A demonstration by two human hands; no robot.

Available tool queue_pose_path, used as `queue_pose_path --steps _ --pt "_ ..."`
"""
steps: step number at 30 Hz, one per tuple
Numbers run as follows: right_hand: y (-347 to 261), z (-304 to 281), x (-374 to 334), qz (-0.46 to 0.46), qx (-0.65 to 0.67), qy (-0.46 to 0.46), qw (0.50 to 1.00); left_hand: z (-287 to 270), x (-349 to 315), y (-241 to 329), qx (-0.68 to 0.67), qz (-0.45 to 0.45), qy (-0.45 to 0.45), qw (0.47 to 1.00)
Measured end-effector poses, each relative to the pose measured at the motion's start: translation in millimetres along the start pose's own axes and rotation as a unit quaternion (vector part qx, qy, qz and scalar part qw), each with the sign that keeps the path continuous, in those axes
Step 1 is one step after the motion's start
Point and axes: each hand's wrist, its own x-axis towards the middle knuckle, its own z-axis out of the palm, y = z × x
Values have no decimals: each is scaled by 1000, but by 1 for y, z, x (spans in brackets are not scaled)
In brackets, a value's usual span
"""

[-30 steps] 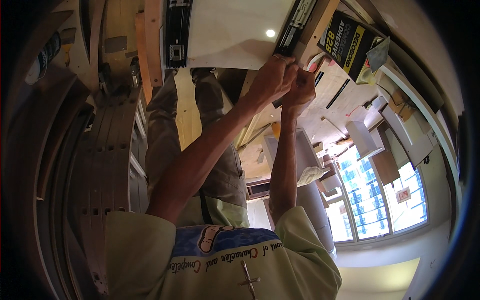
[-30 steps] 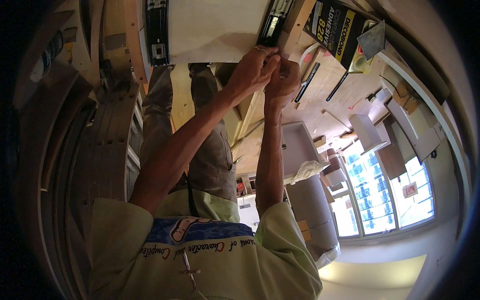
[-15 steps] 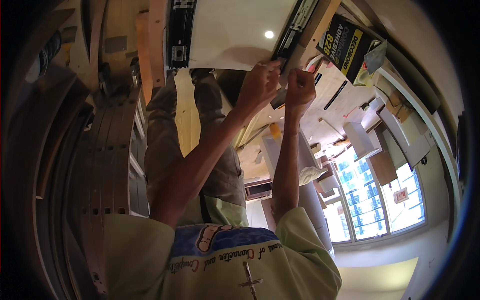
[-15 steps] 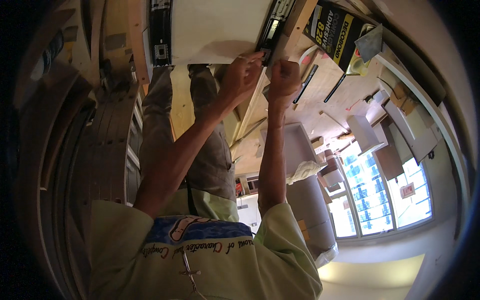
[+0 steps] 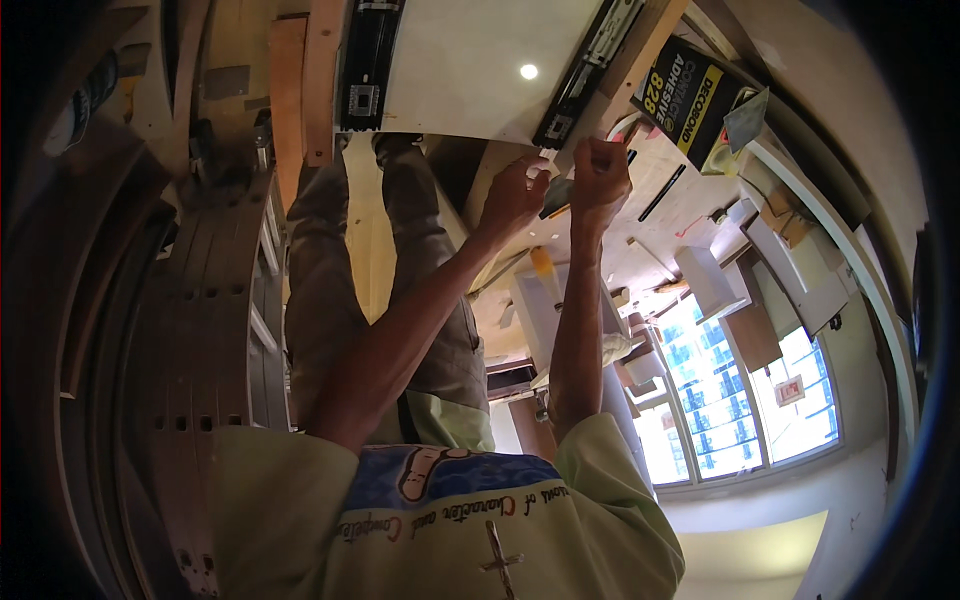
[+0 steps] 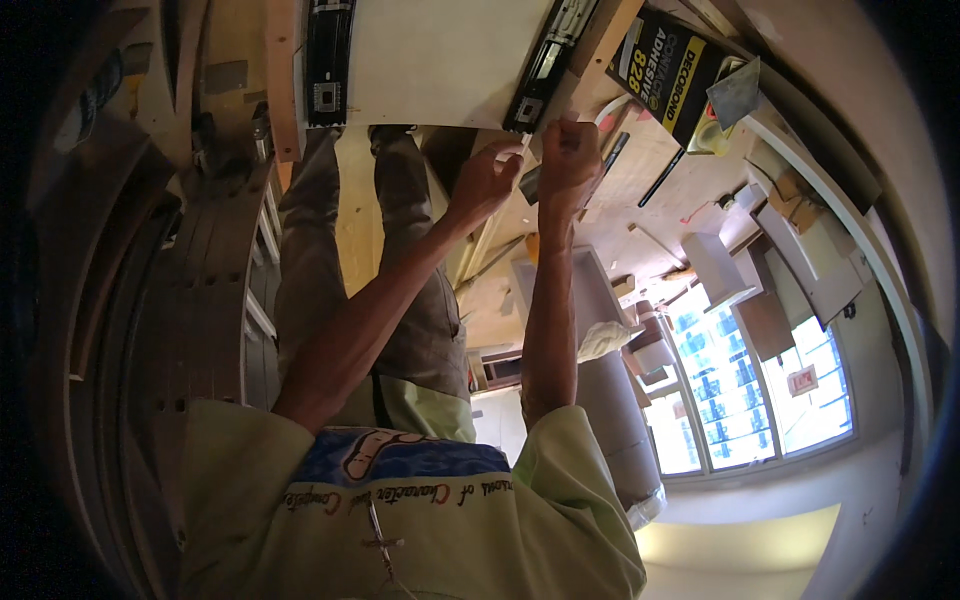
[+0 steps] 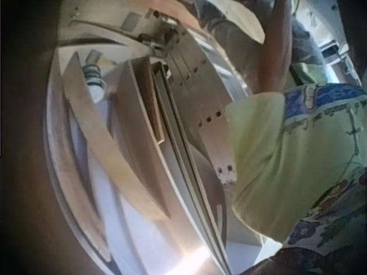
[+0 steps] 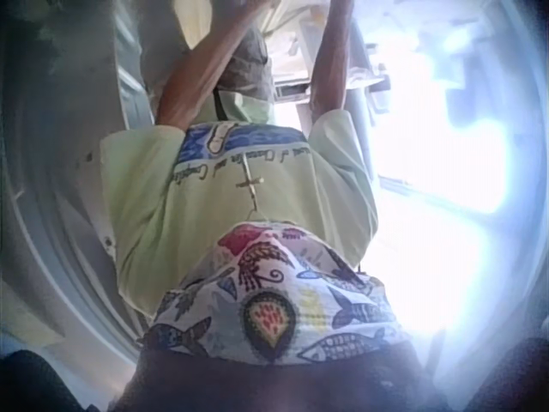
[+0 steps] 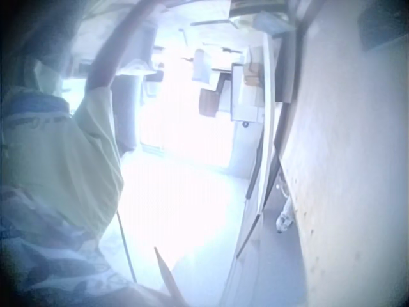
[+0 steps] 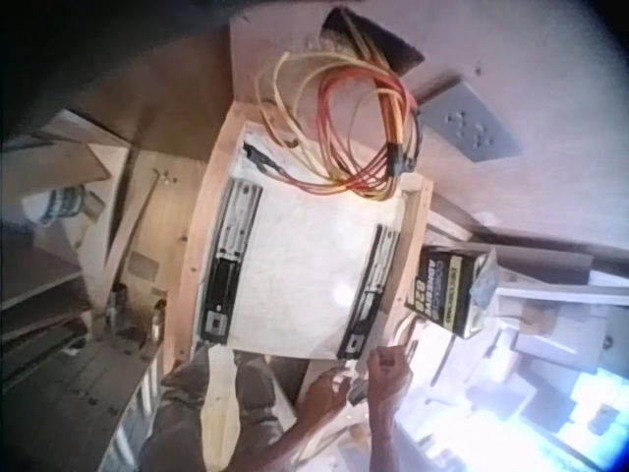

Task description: The person aligns drawer slides on a wooden drawer unit, using a ruler to check the position and a file to smooth the edges of the wood panel.

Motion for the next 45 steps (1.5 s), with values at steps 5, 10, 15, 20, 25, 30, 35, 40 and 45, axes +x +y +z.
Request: queue_pose_path --steps 5,10,15,20,25,30,35,40,45 --pt "4 0 2 -4 -3 1 1000 6 7 2 -32 -27 9 999" --pt "5 -10 16 -31 -3 2 1000 23 14 1 -205 -104 11 973" --pt "-21 -10 45 -53 13 9 998 28 22 0 -314 -181 11 932" --pt "-14 -2 56 -72 -1 -5 997 28 23 -3 -364 -213 33 906" --pt "-17 -10 59 -84 -14 -42 996 28 30 -15 -384 -170 12 907" --pt "-17 -10 59 -75 -43 -56 995 24 31 -12 -331 -165 -27 929" --pt "-24 -11 57 -68 -41 -61 995 24 27 -12 -319 -133 -21 938" --pt "-18 -8 58 -91 -18 -46 995 17 22 3 -241 -124 -29 962" --pt "-23 -9 58 -76 -26 -55 995 17 21 -1 -111 -80 -12 991"
